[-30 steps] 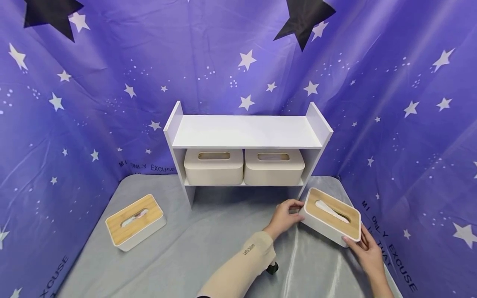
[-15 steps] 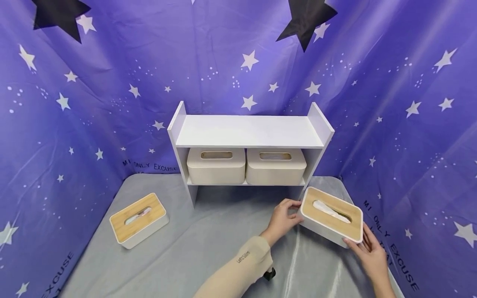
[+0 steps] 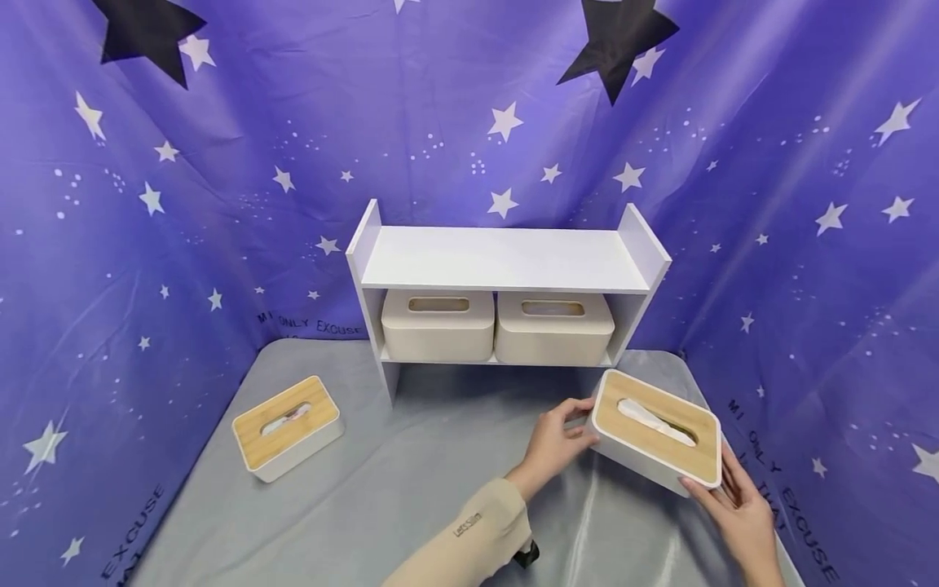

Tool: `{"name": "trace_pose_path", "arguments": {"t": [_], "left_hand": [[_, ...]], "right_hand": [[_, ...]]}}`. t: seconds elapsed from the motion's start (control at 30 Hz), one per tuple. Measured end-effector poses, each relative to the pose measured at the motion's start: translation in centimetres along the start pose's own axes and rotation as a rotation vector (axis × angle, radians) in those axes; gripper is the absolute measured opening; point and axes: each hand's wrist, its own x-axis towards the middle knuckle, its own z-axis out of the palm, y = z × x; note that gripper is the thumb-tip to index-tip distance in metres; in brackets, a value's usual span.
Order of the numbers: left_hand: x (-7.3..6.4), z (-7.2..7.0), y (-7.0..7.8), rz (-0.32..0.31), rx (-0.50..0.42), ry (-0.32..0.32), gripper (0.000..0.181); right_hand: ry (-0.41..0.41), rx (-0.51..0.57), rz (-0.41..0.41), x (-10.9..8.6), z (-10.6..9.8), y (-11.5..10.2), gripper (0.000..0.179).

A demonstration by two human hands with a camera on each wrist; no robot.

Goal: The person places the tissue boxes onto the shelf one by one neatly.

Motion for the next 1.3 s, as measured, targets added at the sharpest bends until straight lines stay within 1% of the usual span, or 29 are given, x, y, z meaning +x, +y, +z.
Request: {"name": "trace_pose_path", "arguments": {"t": [0.17, 0.27, 0.33, 0.5, 0.63, 0.7, 0.8, 1.03, 1.3], "left_hand": [[-0.7, -1.2, 0.7, 0.006, -0.011, 0.019, 0.049], [-1.3, -1.9, 0.7, 0.023, -0.007, 0.027, 0.049], [-1.7, -2.4, 0.8, 0.037, -0.006, 0.036, 0.050], [-2.6, -3.6, 1.1, 0.070, 0.000, 0.065, 0.050], [-3.5, -4.6, 1.8, 0.093, 0.021, 0.091, 0.051], [-4.0, -5.3, 2.1, 0.098, 0.030, 0.108, 0.051], [-4.7, -6.4, 2.5, 0.100, 0.041, 0.135, 0.052], [-5.9, -8.9, 3.3, 0.126, 0.037, 0.169, 0.051], [-7.0, -11.4, 3.7, 0.120, 0.009, 0.194, 0.051]], "right_hand": [[-0.021, -0.017, -0.027, -0.1, 0.6, -0.5, 0.083], [-0.028, -0.068, -0.008, -0.3, 1.1, -0.9, 0.083], [-0.030, -0.113, 0.009, -0.3, 1.4, -1.2, 0.083], [-0.038, -0.272, 0.030, -0.4, 2.3, -2.3, 0.085], [-0.056, -0.374, 0.002, -0.6, 3.1, -3.3, 0.084], [-0.072, -0.399, -0.023, -0.7, 3.6, -3.9, 0.083], [-0.104, -0.407, -0.064, -0.7, 4.4, -4.7, 0.084], [-0.163, -0.352, -0.176, -0.6, 6.5, -6.0, 0.081], [-0.224, -0.311, -0.222, -0.8, 8.7, -6.8, 0.080]]}}
